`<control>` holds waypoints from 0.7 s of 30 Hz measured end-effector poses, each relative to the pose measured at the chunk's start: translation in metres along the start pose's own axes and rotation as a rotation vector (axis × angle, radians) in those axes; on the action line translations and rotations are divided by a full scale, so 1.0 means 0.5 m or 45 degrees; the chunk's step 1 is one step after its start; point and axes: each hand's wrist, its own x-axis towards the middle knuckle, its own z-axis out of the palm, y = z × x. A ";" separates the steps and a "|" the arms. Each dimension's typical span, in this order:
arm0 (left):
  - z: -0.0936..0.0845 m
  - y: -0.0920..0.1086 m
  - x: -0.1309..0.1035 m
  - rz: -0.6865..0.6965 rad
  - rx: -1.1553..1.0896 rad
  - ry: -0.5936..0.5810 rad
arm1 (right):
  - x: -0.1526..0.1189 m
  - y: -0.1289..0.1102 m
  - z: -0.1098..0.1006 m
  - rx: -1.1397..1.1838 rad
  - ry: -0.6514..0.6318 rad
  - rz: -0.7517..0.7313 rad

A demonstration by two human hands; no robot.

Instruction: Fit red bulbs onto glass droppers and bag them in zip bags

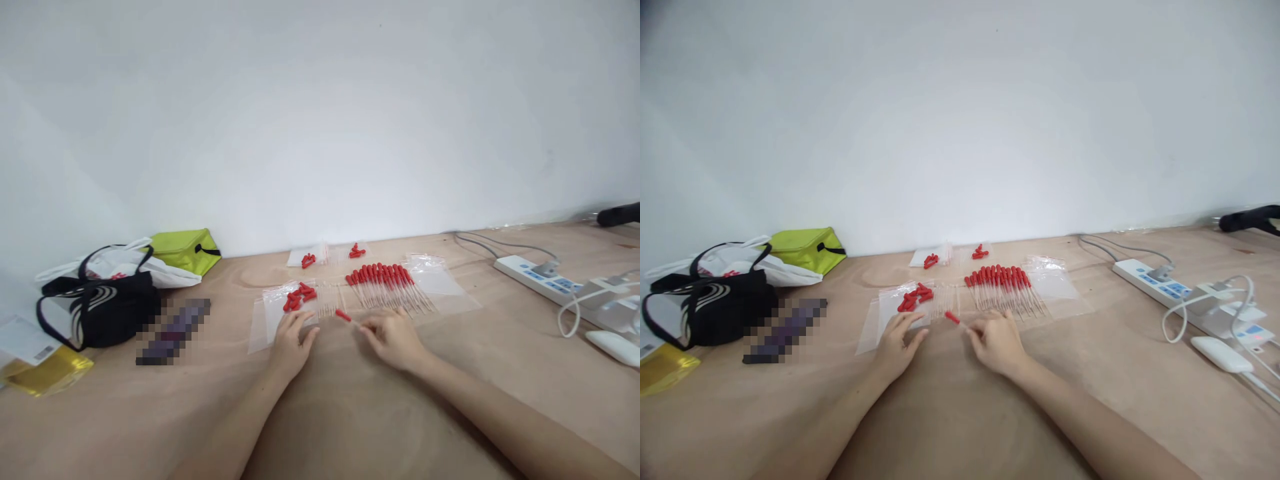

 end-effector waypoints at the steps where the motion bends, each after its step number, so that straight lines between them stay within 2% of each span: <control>1: -0.001 -0.007 0.002 -0.056 0.051 0.014 | 0.014 0.008 0.002 0.023 0.049 0.132; 3: 0.000 -0.017 0.003 -0.131 0.106 -0.020 | 0.049 0.021 0.007 0.032 0.149 0.369; 5: 0.002 -0.019 0.003 -0.154 0.122 -0.075 | 0.085 0.031 0.016 -0.016 0.238 0.524; 10: 0.003 -0.014 0.001 -0.169 0.125 -0.113 | 0.150 0.037 0.049 -0.145 0.337 0.716; 15: -0.001 -0.010 0.002 -0.163 0.113 -0.138 | 0.165 0.043 0.068 -0.243 0.332 0.749; 19: 0.002 -0.010 0.003 -0.173 0.113 -0.112 | 0.157 0.040 0.069 -0.270 0.369 0.645; 21: 0.002 -0.017 0.007 -0.248 0.113 -0.056 | 0.153 0.028 0.071 -0.276 0.363 0.572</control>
